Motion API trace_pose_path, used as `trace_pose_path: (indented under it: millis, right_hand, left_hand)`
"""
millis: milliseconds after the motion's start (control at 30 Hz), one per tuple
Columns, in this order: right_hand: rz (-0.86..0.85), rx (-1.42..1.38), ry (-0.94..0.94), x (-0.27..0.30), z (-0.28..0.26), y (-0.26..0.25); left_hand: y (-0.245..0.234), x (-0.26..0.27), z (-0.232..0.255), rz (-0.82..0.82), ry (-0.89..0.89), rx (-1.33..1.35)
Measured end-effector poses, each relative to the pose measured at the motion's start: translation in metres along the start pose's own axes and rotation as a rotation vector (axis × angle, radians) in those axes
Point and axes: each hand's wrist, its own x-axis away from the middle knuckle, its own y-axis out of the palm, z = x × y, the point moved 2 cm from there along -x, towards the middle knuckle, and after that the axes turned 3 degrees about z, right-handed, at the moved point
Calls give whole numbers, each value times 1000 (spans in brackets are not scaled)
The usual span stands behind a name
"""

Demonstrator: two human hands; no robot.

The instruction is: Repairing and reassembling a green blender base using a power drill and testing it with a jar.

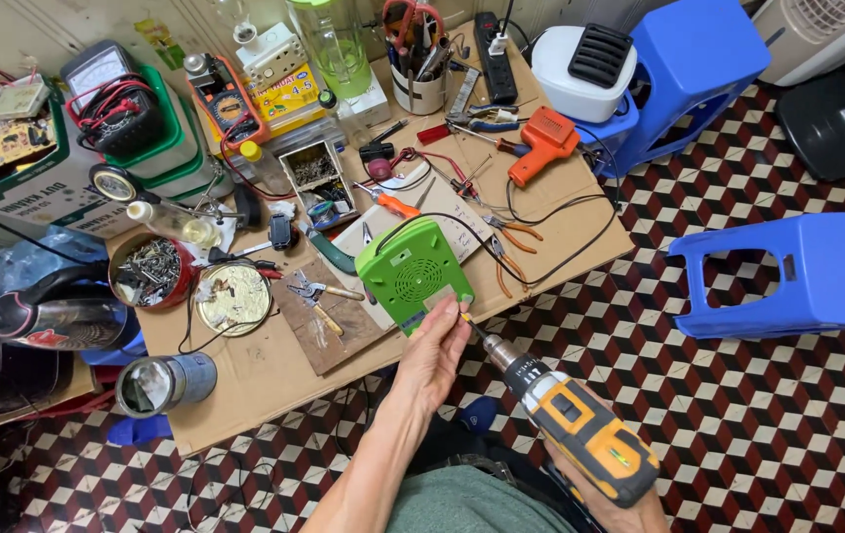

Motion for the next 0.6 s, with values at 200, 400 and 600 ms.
trace_pose_path:
  millis: [200, 400, 600]
  right_hand:
    - [35, -17, 162, -58, -143, 23]
    - [76, -157, 73, -84, -141, 48]
    - [111, -103, 108, -96, -137, 57]
  left_hand:
    - [-20, -83, -10, 27, -92, 38]
    - [-35, -125, 2, 42, -119, -63]
    - [-27, -124, 11, 24, -119, -138]
